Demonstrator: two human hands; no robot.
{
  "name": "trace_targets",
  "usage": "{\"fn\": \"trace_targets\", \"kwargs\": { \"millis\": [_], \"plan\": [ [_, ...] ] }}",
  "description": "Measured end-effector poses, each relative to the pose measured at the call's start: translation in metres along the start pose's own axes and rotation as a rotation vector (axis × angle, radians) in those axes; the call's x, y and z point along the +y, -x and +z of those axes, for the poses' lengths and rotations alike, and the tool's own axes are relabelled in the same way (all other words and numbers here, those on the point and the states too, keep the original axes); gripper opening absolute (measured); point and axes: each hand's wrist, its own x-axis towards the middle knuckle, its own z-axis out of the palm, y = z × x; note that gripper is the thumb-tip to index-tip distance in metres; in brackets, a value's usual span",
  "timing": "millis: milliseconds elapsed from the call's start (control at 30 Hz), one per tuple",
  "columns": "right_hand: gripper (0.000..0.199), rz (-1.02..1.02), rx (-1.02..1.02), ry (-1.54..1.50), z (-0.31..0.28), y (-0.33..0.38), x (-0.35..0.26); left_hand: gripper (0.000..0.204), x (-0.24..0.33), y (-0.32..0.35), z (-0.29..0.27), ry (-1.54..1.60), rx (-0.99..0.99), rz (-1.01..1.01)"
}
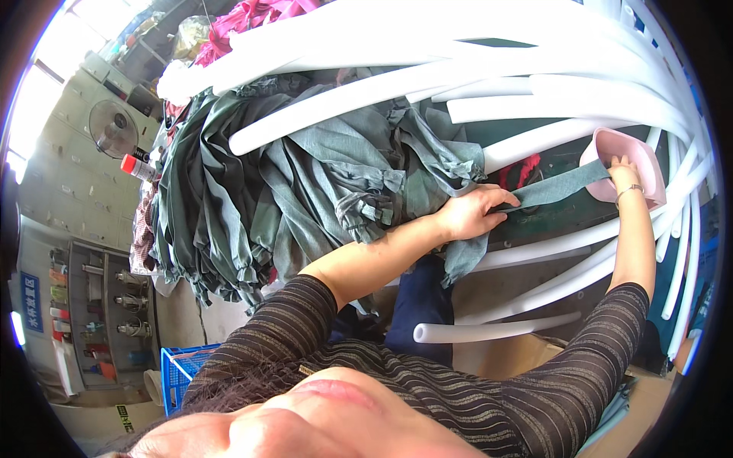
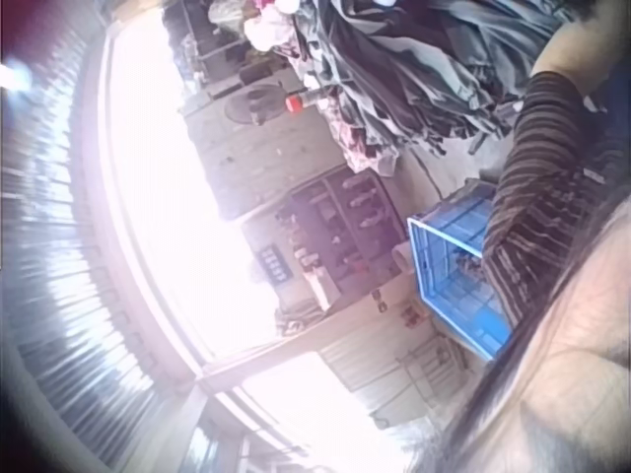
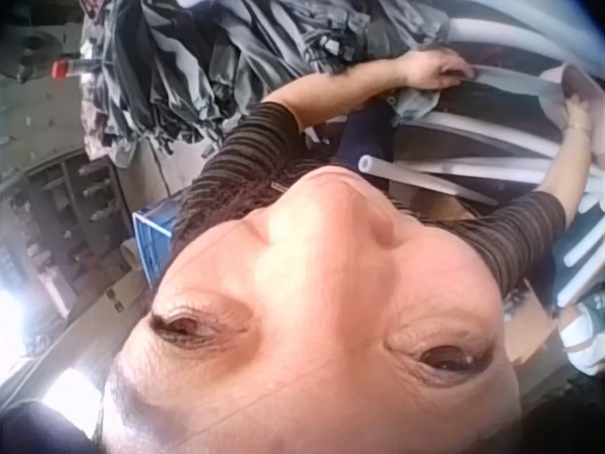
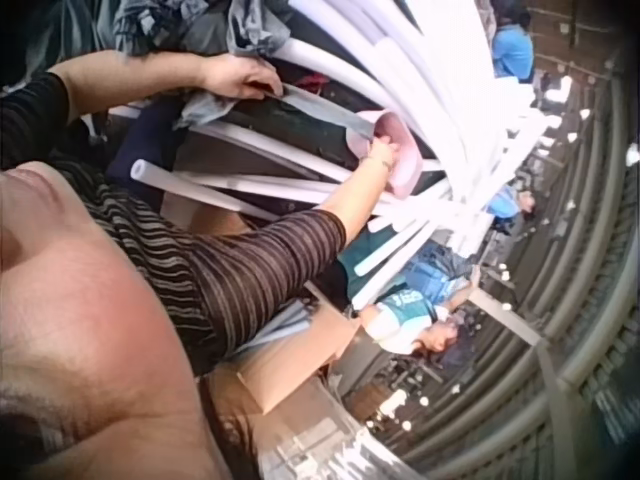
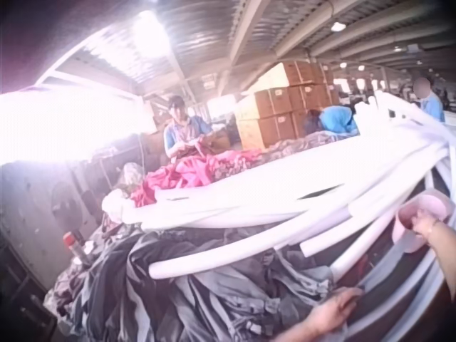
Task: The person repeatedly slides gray fabric sleeves onto white cylindrical rods, trims excess fabric with scissors, and places the finished pieces into a cardboard box. The process is repeated for multiple rods in a workshop setting.
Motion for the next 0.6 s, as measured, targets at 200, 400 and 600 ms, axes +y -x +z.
{"fn": "trace_targets", "kwargs": {
  "millis": [200,400,600],
  "plan": [
    [0.048,-0.010,0.067,-0.019,0.008,0.003,-0.003,0.031,0.007,-0.003,-0.003,0.024,-0.035,-0.040],
    [0.043,-0.052,0.066,-0.232,0.014,-0.009,-0.012,0.031,-0.004,-0.001,0.001,0.028,0.009,0.015],
    [0.037,-0.099,0.038,-0.572,0.020,-0.004,-0.005,0.031,-0.003,-0.001,-0.001,0.044,-0.004,-0.011]
  ]
}}
